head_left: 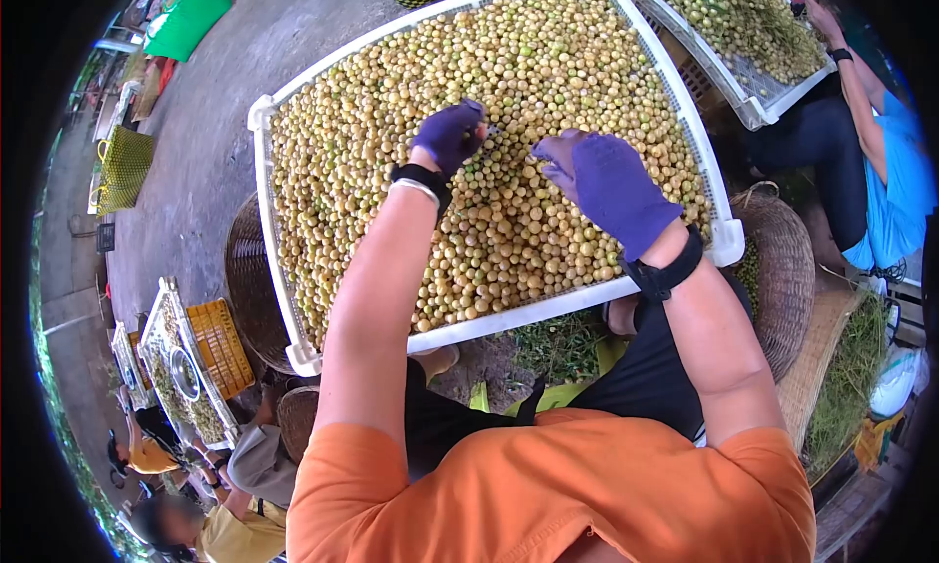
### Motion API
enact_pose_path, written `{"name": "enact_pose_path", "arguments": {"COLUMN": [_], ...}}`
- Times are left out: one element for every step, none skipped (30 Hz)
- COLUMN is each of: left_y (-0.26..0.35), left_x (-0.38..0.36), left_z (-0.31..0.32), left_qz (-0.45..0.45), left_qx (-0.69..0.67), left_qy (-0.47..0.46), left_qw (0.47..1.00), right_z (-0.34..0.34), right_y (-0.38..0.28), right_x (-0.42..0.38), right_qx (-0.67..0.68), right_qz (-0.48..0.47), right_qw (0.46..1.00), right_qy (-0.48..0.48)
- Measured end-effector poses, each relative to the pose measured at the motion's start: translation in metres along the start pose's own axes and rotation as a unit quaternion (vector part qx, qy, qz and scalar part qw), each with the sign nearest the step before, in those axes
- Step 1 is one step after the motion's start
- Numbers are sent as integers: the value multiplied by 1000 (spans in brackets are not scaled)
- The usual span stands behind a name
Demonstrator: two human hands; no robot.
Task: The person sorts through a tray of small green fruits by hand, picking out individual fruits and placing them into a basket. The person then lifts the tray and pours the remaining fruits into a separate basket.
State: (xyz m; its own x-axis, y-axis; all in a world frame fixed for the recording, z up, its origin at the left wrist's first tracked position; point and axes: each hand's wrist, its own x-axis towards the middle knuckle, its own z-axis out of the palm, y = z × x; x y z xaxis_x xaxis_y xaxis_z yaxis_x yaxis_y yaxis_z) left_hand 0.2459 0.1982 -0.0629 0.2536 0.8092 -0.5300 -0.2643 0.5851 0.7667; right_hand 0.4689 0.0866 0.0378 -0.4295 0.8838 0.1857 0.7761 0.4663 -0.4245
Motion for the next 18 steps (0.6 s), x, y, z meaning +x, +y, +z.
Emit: {"name": "enact_pose_path", "arguments": {"left_y": [1,3,4,2,-1,-6,-7,-7,-7,-8,-7,-6,-5,-4,-4,-4,-5,-6], "left_x": [4,11,19,24,26,29,32,36,38,38,38,37,37,36,36,35,34,33], "left_z": [5,13,21,33,39,42,43,44,44,44,44,45,46,47,48,49,49,48], "left_qz": [73,140,194,111,134,155,142,129,115,108,101,95,94,93,93,93,110,128], "left_qx": [298,566,780,736,734,732,742,752,762,767,773,779,787,795,802,808,807,804], "left_qy": [8,16,23,72,69,66,57,49,41,41,41,40,29,18,6,-5,-14,-23], "left_qw": [952,812,594,664,662,660,653,645,636,631,625,618,609,599,590,581,581,580], "right_z": [3,5,5,6,6,5,4,4,5,5,5,4,4,3,2,2,1,0], "right_y": [0,1,1,0,1,2,4,5,6,7,7,6,5,4,2,1,0,1], "right_x": [0,0,0,0,-1,-1,0,1,2,3,3,3,3,3,2,1,1,0], "right_qx": [-3,-7,-11,-14,-16,-15,-14,-11,-13,-16,-18,-17,-15,-14,-11,-8,-5,-2], "right_qz": [-2,-4,-7,-9,-11,-10,-8,-7,-5,-4,-2,-4,-7,-9,-7,-5,-3,0], "right_qw": [1000,1000,999,999,999,999,1000,1000,1000,1000,1000,1000,1000,999,1000,1000,1000,1000], "right_qy": [12,25,30,34,37,29,22,15,15,16,18,22,25,29,27,26,24,17]}}
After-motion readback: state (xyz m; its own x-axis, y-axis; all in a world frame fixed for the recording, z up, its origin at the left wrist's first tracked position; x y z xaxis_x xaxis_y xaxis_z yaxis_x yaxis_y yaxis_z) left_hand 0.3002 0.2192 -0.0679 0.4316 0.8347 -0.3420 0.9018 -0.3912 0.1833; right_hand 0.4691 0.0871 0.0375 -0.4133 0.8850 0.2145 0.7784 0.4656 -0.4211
